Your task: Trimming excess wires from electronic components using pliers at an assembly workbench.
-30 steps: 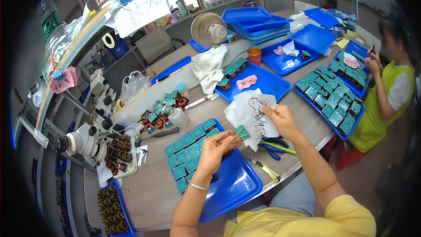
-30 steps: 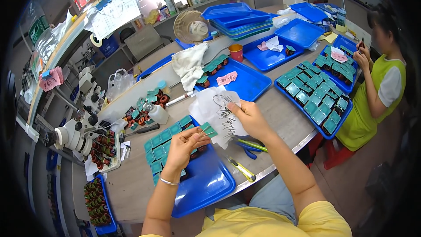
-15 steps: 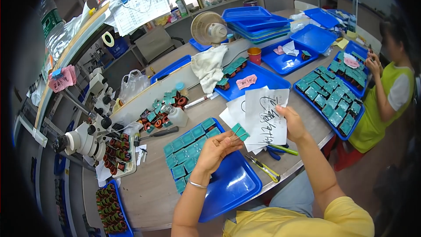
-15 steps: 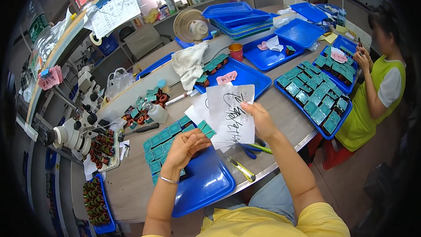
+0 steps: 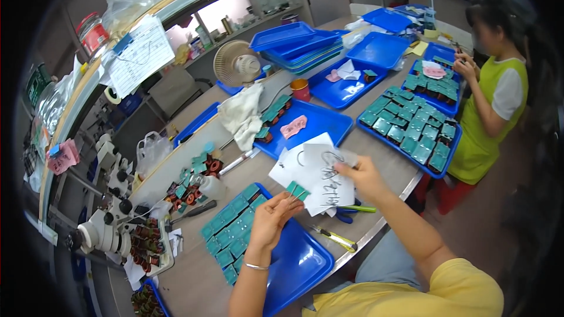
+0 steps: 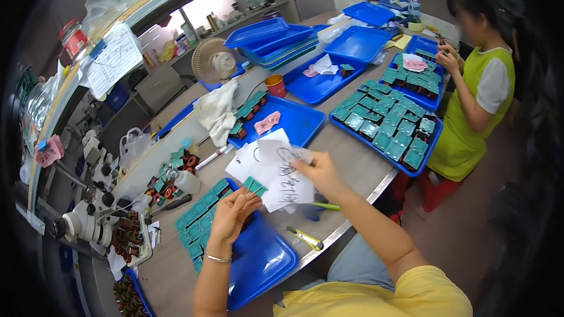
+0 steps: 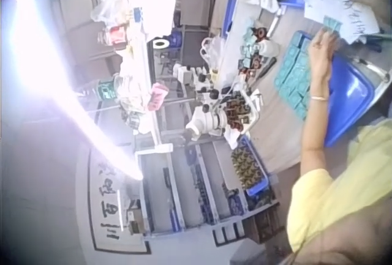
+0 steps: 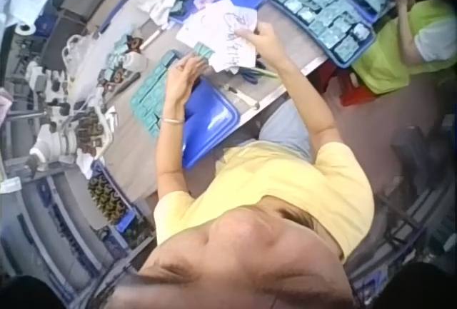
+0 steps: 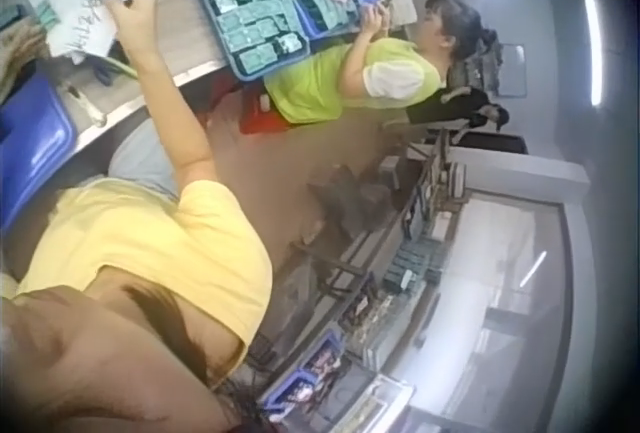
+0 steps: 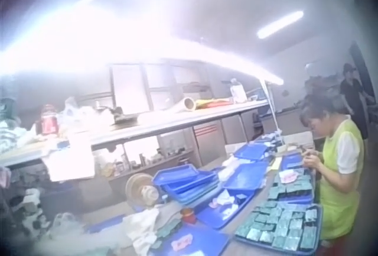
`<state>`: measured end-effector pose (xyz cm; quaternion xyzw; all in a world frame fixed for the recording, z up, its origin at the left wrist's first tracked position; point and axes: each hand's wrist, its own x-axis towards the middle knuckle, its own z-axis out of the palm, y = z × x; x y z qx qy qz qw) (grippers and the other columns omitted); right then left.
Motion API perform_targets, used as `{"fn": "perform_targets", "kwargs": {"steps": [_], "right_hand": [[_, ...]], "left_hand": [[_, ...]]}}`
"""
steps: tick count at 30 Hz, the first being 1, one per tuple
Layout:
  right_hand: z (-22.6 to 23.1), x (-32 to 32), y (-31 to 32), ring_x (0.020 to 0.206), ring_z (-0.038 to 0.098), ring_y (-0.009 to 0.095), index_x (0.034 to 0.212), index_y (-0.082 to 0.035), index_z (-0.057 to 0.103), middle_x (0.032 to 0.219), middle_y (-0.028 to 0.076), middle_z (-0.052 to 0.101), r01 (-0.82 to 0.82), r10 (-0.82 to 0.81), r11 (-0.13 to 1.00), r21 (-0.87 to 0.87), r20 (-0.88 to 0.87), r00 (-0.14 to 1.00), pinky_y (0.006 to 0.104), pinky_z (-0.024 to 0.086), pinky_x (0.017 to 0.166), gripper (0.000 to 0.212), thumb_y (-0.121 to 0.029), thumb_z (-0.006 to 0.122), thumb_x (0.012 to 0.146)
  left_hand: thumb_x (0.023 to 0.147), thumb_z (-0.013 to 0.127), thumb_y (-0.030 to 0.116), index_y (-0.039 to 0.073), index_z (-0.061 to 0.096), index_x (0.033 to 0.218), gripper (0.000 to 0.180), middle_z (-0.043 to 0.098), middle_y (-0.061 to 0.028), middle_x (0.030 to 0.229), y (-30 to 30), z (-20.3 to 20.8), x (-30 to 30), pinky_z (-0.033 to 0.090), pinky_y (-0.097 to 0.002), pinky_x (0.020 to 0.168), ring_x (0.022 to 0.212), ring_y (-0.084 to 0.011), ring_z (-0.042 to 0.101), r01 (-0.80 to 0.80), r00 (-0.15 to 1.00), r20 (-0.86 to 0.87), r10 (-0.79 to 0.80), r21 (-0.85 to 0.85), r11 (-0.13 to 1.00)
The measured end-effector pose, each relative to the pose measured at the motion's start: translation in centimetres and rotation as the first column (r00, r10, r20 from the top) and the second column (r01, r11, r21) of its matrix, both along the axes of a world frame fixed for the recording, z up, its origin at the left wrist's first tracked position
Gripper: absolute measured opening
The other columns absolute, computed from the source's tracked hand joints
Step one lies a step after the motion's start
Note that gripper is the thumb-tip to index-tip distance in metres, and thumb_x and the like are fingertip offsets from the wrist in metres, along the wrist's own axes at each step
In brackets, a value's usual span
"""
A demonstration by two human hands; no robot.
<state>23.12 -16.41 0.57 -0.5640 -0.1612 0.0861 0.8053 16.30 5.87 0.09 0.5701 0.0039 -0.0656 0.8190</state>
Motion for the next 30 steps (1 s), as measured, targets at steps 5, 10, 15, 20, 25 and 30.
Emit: {"fn": "perform_targets", "kwargs": {"steps": [5, 10, 15, 20, 25, 30], "right_hand": [[-1.1, 0.9, -1.0, 0.088, 0.061, 0.015, 0.109, 0.004, 0.055, 0.099, 0.008, 0.062, -0.165, 0.175, 0.98, 0.113, -0.088, 0.981, 0.0281, 0.048, 0.077, 0.028, -0.013, 0.054, 0.087], [-0.4, 1.4, -1.8, 0.086, 0.061, 0.014, 0.109, 0.003, 0.055, 0.1, 0.008, 0.062, -0.253, 0.256, 0.967, 0.042, -0.143, 0.956, 0.029, 0.049, 0.076, 0.029, -0.018, 0.051, 0.09], [-0.1, 1.2, -2.3, 0.091, 0.061, 0.017, 0.112, 0.003, 0.053, 0.104, 0.01, 0.061, -0.268, 0.29, 0.952, 0.148, -0.161, 0.943, 0.0314, 0.049, 0.08, 0.03, -0.018, 0.049, 0.09], [0.0, 1.2, -2.7, 0.094, 0.06, 0.017, 0.113, 0.003, 0.051, 0.106, 0.01, 0.06, -0.307, 0.327, 0.943, 0.127, -0.191, 0.926, 0.0331, 0.048, 0.083, 0.032, -0.019, 0.049, 0.09], [0.1, 1.1, -2.8, 0.098, 0.058, 0.018, 0.115, 0.004, 0.049, 0.109, 0.01, 0.058, -0.243, 0.285, 0.95, 0.198, -0.225, 0.932, 0.0345, 0.046, 0.085, 0.033, -0.019, 0.048, 0.091], [-0.4, 0.9, -4.3, 0.1, 0.057, 0.019, 0.116, 0.003, 0.049, 0.111, 0.01, 0.057, -0.24, 0.277, 0.953, 0.187, -0.204, 0.939, 0.0363, 0.045, 0.087, 0.033, -0.019, 0.049, 0.09]], "left_hand": [[0.087, 0.057, 0.033, 0.005, 0.047, 0.08, 0.03, 0.039, 0.0019, 0.072, -0.3, 0.8, -0.3, 0.047, -0.0327, 0.087, 0.076, -0.0109, 0.049, 0.027, 1.0, -0.017, -0.026, 0.028, 0.999], [0.082, 0.061, 0.038, -0.001, 0.051, 0.092, 0.041, 0.05, -0.0025, 0.083, -0.1, 0.7, -0.2, 0.047, -0.0343, 0.089, 0.087, -0.0156, 0.055, 0.054, 0.997, -0.049, -0.053, 0.012, 0.998], [0.081, 0.062, 0.04, -0.004, 0.051, 0.097, 0.048, 0.052, -0.0047, 0.089, -0.2, 0.5, -0.3, 0.046, -0.0347, 0.09, 0.091, -0.0176, 0.056, 0.051, 0.997, -0.062, -0.05, 0.012, 0.999], [0.082, 0.06, 0.042, -0.004, 0.051, 0.098, 0.049, 0.049, -0.0017, 0.084, 0.5, -0.1, 0.1, 0.046, -0.0324, 0.09, 0.085, -0.0138, 0.055, 0.11, 0.992, -0.052, -0.111, -0.019, 0.994], [0.084, 0.059, 0.04, -0.001, 0.051, 0.093, 0.043, 0.036, 0.0044, 0.072, -0.7, 1.0, -0.1, 0.046, -0.0277, 0.087, 0.071, -0.0066, 0.045, 0.002, 0.995, -0.095, -0.004, -0.023, 1.0], [0.088, 0.054, 0.032, 0.0, 0.052, 0.1, 0.034, 0.051, -0.0057, 0.091, 1.4, -2.3, 1.2, 0.044, -0.0325, 0.089, 0.089, -0.0165, 0.053, 0.074, 0.995, -0.056, -0.08, -0.113, 0.991]]}}
